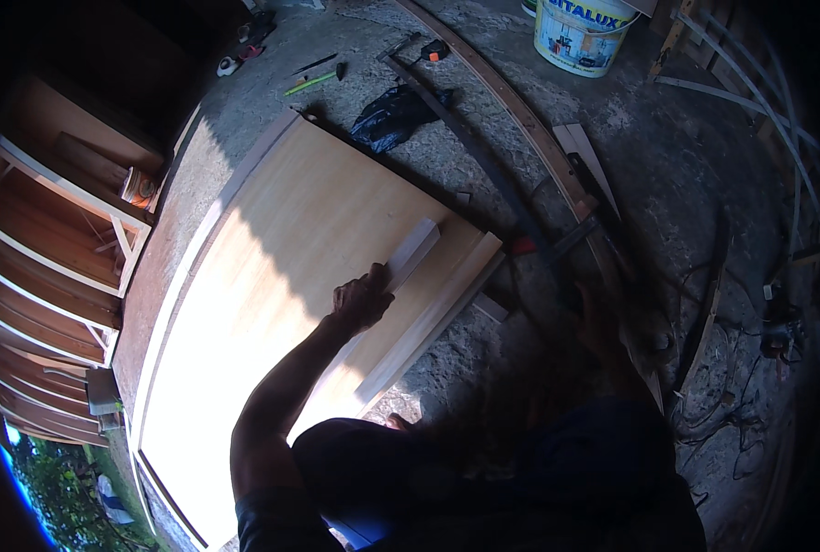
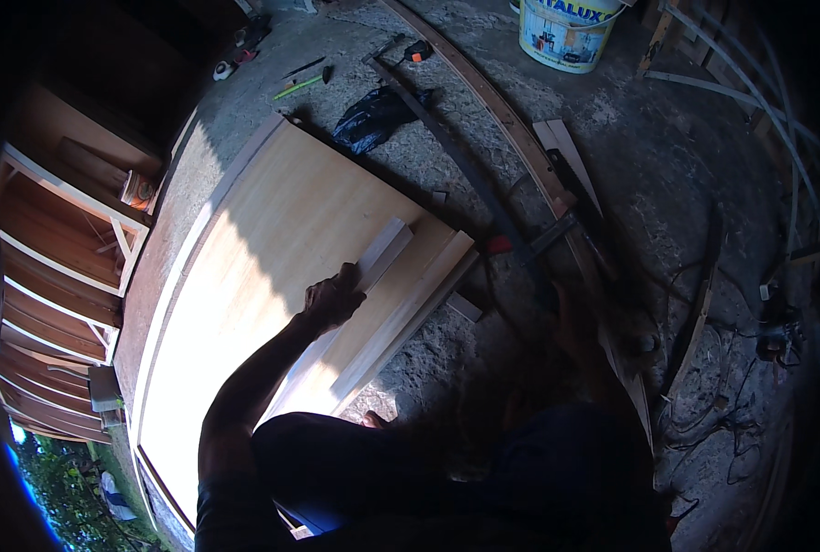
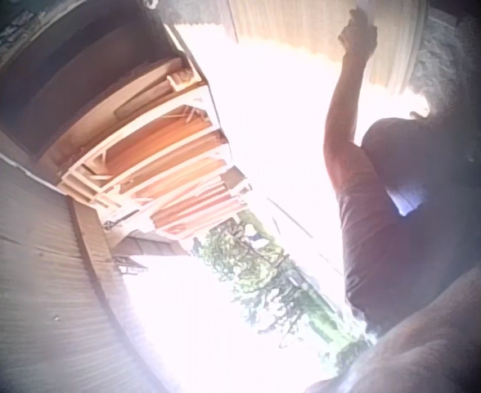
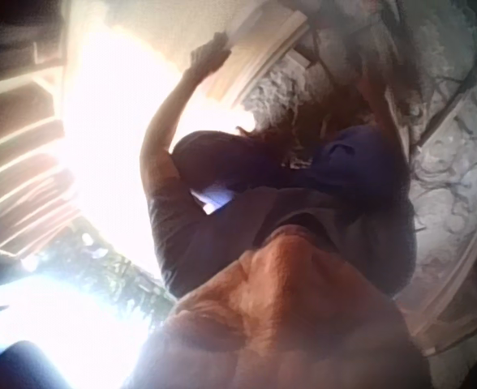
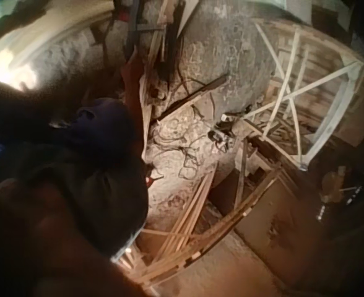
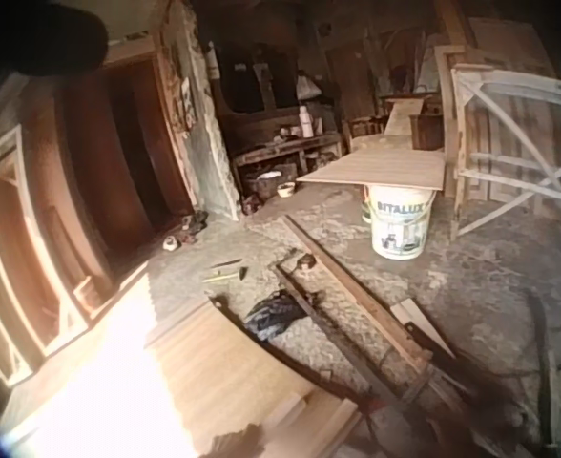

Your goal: The person assembles a wooden door by hammering nails into a frame and attaching a large plywood panel. They use a hammer and nails to secure the frame pieces, then position and attach the panel to the frame.

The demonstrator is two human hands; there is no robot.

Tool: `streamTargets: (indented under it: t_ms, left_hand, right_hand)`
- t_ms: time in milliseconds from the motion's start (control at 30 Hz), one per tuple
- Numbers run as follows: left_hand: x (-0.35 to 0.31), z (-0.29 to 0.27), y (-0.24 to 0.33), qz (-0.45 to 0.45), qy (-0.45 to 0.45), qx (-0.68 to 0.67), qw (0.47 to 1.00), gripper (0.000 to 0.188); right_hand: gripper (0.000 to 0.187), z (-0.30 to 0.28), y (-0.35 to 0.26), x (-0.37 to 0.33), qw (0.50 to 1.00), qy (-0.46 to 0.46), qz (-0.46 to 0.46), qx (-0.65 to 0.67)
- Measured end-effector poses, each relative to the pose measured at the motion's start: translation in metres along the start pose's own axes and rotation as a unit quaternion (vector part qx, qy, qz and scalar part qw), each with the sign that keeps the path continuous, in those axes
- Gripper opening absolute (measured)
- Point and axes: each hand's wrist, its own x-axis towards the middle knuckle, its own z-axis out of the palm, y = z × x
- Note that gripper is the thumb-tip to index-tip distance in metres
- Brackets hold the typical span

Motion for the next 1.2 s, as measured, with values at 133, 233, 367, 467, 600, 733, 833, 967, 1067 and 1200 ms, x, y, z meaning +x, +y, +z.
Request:
streamTargets:
  t_ms: [133, 233, 367, 467, 600, 733, 833, 967, 1067, 1200]
  left_hand:
    - [-0.009, 0.007, 0.014, -0.027, 0.057, -0.054, 0.997, 0.044]
    - [-0.008, 0.012, 0.021, -0.068, 0.066, -0.058, 0.994, 0.041]
    - [-0.006, 0.015, 0.019, -0.085, 0.062, -0.052, 0.993, 0.042]
    - [-0.002, 0.014, 0.028, -0.074, 0.065, -0.054, 0.994, 0.042]
    - [-0.006, 0.009, 0.024, -0.066, 0.083, -0.049, 0.993, 0.042]
    - [-0.015, 0.023, -0.001, -0.047, 0.123, -0.093, 0.987, 0.04]
    - [-0.009, 0.018, 0.014, -0.065, 0.09, -0.087, 0.99, 0.036]
    - [-0.011, 0.015, 0.015, -0.065, 0.123, -0.139, 0.98, 0.031]
    - [-0.031, 0.028, 0.006, -0.097, 0.122, -0.144, 0.977, 0.028]
    - [-0.031, 0.028, 0.004, -0.094, 0.126, -0.136, 0.978, 0.028]
  right_hand:
    - [0.069, -0.001, 0.027, -0.003, 0.993, 0.1, -0.022, -0.051]
    - [0.067, 0.002, 0.031, 0.004, 0.991, 0.12, -0.011, -0.062]
    - [0.051, 0.0, 0.004, -0.005, 0.979, 0.159, 0.035, -0.122]
    - [0.044, 0.011, 0.03, -0.013, 0.967, 0.153, -0.056, -0.195]
    - [0.036, 0.015, 0.018, -0.007, 0.992, 0.045, 0.063, -0.095]
    - [0.035, 0.009, -0.005, 0.015, 0.965, 0.196, -0.028, -0.17]
    - [0.049, 0.017, 0.029, 0.016, 0.973, 0.153, -0.035, -0.171]
    - [0.068, 0.05, 0.122, 0.026, 0.951, 0.21, -0.137, -0.181]
    - [0.099, 0.014, 0.115, 0.038, 0.956, -0.255, 0.082, -0.119]
    - [0.084, 0.015, 0.102, 0.039, 0.976, -0.164, 0.058, -0.13]
